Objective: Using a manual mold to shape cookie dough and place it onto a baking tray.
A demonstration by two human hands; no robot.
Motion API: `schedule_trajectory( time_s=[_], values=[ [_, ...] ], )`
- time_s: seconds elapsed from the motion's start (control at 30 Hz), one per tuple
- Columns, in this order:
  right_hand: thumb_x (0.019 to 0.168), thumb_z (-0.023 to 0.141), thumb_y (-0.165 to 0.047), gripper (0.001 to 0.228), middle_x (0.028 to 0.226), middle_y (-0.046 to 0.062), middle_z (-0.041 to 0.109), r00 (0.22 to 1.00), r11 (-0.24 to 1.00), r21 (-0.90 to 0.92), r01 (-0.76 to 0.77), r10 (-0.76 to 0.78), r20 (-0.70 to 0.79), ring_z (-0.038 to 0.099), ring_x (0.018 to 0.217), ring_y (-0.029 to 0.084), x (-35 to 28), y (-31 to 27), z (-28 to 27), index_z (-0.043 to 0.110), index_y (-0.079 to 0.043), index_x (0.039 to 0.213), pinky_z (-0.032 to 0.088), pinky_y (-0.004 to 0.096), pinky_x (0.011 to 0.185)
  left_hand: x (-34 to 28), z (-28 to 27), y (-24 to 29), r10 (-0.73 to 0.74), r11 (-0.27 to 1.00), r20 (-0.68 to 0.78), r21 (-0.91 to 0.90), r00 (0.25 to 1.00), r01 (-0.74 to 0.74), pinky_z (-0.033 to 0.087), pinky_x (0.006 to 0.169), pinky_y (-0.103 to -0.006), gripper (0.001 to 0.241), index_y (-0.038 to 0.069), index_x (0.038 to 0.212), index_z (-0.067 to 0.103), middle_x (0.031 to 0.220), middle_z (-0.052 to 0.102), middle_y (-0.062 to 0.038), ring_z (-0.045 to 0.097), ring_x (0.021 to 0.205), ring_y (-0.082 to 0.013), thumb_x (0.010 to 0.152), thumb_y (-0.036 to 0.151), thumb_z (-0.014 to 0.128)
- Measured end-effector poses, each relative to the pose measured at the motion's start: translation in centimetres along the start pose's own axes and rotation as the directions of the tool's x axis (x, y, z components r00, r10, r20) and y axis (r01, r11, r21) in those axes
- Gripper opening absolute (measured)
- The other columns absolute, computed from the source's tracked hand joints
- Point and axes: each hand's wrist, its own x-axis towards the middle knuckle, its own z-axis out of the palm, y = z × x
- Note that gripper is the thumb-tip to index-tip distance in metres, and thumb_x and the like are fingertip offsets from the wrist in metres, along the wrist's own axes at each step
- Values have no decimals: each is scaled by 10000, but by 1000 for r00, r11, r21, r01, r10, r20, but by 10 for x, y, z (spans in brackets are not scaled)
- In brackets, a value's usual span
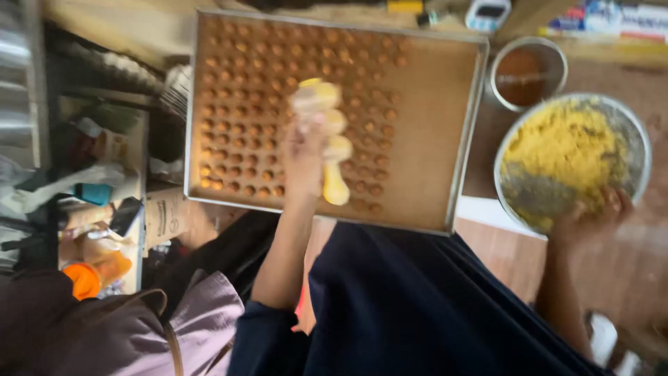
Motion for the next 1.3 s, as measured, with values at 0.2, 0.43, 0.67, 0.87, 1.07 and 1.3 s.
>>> schedule_trajectory(
  time_s=[0.2,0.43,0.67,0.87,1.07,1.3],
  values=[
    [1183,553,-458,490,1437,219,542,999,1000,-15,-15,15,28,517,1358,413,-8,19,3,611,-10,1371,457,572,1145,-1,4,4,23,989,-4,-144,1000,-23,556,572,-254,259,106,1202,638,991,717,-57,664,736,-103,967,203,691],
    [1133,582,-422,474,1392,244,482,991,992,27,-120,118,70,509,1375,417,-4,2,1,624,-9,1361,458,579,1174,-4,-4,-39,53,989,-18,142,998,-50,592,684,-249,232,67,1224,679,1081,729,-49,698,859,-95,1027,189,678],
    [1048,567,-253,374,1410,186,544,993,993,-60,-101,105,63,511,1392,385,-9,5,2,639,-23,1334,398,579,1211,-2,10,-43,-17,997,64,72,998,12,584,653,-272,211,82,1189,672,1024,730,-30,678,800,-95,1005,179,704],
    [1015,533,-184,383,1397,221,475,990,991,22,-131,130,61,466,1386,395,-6,7,8,615,-29,1356,431,571,1199,1,39,-10,-56,991,167,133,984,34,534,615,-227,228,81,1226,685,982,706,3,618,749,-50,1039,211,674],
    [1140,587,-288,392,1461,236,448,993,989,98,-109,104,57,461,1394,412,-5,5,10,579,0,1407,408,548,1192,17,33,-36,-36,997,234,76,971,19,529,649,-237,234,74,1236,656,1026,691,-2,606,819,-62,1037,190,699],
    [1128,619,-337,421,1487,272,411,984,962,211,-174,177,7,453,1415,437,-21,19,6,568,-1,1375,375,574,1230,15,38,-30,-83,996,170,-29,982,90,494,598,-230,270,49,1276,625,1030,693,-38,588,786,-74,1048,185,669]
  ],
)
